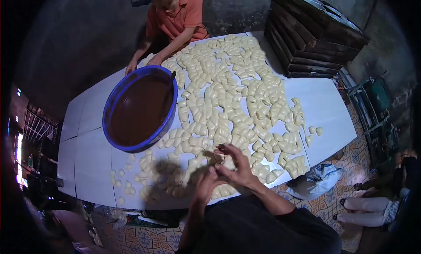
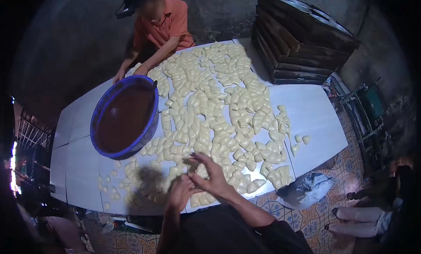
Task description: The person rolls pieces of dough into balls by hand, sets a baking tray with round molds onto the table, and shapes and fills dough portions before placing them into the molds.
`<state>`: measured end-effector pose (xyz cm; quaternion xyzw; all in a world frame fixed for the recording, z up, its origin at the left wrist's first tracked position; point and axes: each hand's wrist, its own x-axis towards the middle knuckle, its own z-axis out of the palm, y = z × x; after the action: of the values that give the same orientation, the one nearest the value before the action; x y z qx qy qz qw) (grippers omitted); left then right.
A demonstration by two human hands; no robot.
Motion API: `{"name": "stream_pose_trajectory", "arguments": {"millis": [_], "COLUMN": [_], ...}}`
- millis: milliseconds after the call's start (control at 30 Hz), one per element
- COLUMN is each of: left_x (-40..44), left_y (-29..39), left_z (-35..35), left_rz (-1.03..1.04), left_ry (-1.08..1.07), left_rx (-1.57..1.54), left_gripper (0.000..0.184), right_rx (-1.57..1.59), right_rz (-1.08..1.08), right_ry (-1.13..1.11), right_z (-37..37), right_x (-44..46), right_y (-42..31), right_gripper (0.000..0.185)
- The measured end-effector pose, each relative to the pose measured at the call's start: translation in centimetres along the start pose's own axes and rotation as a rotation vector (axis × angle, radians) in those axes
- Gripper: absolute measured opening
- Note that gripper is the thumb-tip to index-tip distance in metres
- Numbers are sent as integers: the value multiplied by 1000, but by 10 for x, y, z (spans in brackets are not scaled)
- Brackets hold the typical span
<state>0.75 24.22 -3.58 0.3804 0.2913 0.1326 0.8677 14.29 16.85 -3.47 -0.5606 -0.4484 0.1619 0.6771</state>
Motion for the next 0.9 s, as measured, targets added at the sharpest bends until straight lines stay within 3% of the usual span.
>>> {"name": "stream_pose_trajectory", "arguments": {"millis": [33,133,167,233,300,367,400,433,467,533,600,667,733,767,833,900], "left_x": [-1,13,3,9,11,18,19,16,18,10,22,11,-5,-5,-5,0], "left_y": [-3,-8,8,0,-2,-6,-8,-3,-8,-4,-32,-1,24,22,14,16], "left_z": [12,10,21,16,25,9,3,6,7,15,-29,-7,7,4,-6,-21], "left_rz": [37,152,30,206,347,480,540,434,457,367,194,-21,103,146,222,443], "left_ry": [-33,60,128,247,436,482,501,534,452,104,-90,-11,-96,15,234,487], "left_rx": [-158,52,-51,-53,-167,60,174,271,240,13,-422,-733,-446,-248,148,385], "left_gripper": [36,25,17,16,14,11,9,13,12,16,24,45,49,50,53,50], "right_rx": [-127,-400,-454,-560,-434,-244,-231,-221,-213,-197,-44,-66,-41,27,87,107], "right_rz": [-60,-273,-212,-86,6,70,28,-13,-55,-78,-45,-61,32,62,110,161], "right_ry": [-132,-202,-232,-285,-372,-358,-351,-342,-331,-332,-323,-205,-135,-128,-35,106], "right_z": [-1,-2,-3,-7,-21,-20,-18,-15,-12,2,6,7,4,4,6,4], "right_x": [-1,-1,0,1,-1,-3,-3,0,2,4,-5,-4,-9,-12,-17,-12], "right_y": [3,-2,-6,-13,-8,-4,-6,-11,-15,-16,8,7,19,22,18,3], "right_gripper": [62,79,82,89,97,101,97,93,89,69,59,42,35,24,21,16]}}
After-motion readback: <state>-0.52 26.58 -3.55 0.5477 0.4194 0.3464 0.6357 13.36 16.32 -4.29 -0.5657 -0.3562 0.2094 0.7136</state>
